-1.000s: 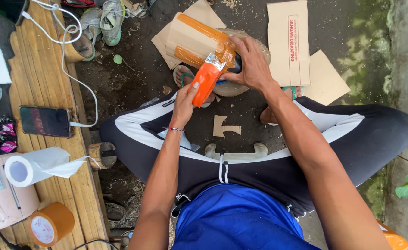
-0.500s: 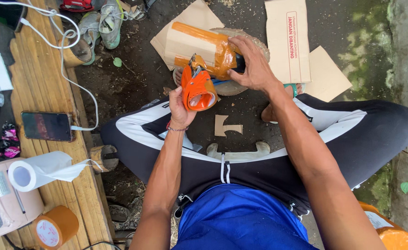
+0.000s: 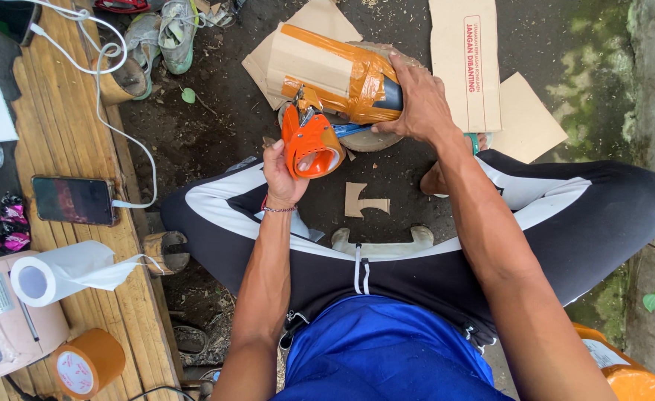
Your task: The person wraps a cylindrical cardboard object with orange tape, inserts white cotton-like material inside, and secures a flat cardboard piece on top using tape. The person uses a utility knife to trim the cardboard and a tape dispenser to apply tape.
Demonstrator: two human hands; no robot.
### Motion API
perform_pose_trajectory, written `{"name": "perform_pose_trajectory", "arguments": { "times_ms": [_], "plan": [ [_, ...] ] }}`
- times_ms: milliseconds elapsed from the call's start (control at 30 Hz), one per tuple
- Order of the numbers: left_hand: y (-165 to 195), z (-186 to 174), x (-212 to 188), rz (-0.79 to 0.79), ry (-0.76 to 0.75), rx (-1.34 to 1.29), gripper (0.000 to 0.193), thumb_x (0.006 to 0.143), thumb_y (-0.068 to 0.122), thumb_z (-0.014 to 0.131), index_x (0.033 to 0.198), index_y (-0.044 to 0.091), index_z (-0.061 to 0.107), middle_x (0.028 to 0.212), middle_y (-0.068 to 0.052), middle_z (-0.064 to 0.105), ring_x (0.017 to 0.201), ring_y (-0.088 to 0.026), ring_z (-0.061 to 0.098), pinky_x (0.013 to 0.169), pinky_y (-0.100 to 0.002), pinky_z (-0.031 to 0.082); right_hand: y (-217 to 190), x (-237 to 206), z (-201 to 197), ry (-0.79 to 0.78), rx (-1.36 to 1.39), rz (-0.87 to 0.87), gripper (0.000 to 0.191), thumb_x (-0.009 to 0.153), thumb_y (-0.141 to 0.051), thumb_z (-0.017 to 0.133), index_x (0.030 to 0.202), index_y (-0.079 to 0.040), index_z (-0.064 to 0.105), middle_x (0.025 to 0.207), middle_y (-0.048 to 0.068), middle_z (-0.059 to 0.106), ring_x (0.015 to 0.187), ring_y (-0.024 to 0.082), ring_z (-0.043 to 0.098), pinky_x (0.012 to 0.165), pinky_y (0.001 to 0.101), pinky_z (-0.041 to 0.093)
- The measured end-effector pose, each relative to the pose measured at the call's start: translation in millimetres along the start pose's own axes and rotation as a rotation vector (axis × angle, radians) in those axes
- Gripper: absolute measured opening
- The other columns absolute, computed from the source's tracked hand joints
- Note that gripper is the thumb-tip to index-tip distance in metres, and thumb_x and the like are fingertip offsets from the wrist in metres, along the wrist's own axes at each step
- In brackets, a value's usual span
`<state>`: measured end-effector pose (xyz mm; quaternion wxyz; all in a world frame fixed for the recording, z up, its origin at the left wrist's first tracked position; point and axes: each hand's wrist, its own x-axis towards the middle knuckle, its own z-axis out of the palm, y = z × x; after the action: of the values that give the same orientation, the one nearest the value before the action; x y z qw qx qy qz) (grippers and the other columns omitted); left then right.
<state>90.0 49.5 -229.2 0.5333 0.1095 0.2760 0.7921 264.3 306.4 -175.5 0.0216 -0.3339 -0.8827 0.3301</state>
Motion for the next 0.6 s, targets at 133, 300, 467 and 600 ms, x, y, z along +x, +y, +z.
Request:
{"name": "perform_pose_trajectory", "arguments": {
  "times_ms": [133,300,467,600],
  "plan": [
    [2.0,8.2,-1.2,0.001,0.124,0.096,0.047,0.100,0.035,0.051,0.127,-0.002,0.062,0.102,-0.009,0.068,0.080,-0.014,0.057,0.077,-0.029,0.046,6.7,1.9,-5.7,-0.049,-0.022,0.003,0.144,0.048,-0.068,0.090,0.164,-0.019,0.020,0.156,0.022,0.043,0.147,0.039,0.037,0.119,0.0717,0.007],
    [6.5,25.2,-4.8,0.066,0.024,0.306,0.050,0.099,0.034,0.058,0.122,-0.010,0.063,0.112,-0.013,0.069,0.099,-0.017,0.064,0.090,-0.030,0.049,14.2,5.3,-12.9,-0.083,0.015,-0.016,0.124,0.066,-0.083,0.071,0.162,-0.015,0.033,0.152,0.023,0.047,0.144,0.042,0.042,0.118,0.0735,0.007],
    [8.1,31.9,-6.5,0.077,0.012,0.421,0.050,0.095,0.036,0.060,0.115,-0.010,0.064,0.109,-0.010,0.068,0.102,-0.015,0.063,0.094,-0.028,0.048,14.1,4.1,-15.5,-0.062,0.075,-0.024,0.098,0.086,-0.078,0.056,0.157,-0.012,0.042,0.156,0.022,0.044,0.143,0.042,0.043,0.119,0.0729,0.008],
    [7.1,29.3,-6.3,0.079,0.012,0.439,0.047,0.096,0.035,0.062,0.109,-0.010,0.066,0.099,-0.008,0.066,0.093,-0.014,0.059,0.087,-0.028,0.046,-2.8,2.8,-29.2,-0.077,0.020,-0.032,0.084,0.095,-0.068,0.056,0.152,-0.008,0.048,0.153,0.023,0.047,0.138,0.041,0.049,0.115,0.0722,0.018]
  ]
}}
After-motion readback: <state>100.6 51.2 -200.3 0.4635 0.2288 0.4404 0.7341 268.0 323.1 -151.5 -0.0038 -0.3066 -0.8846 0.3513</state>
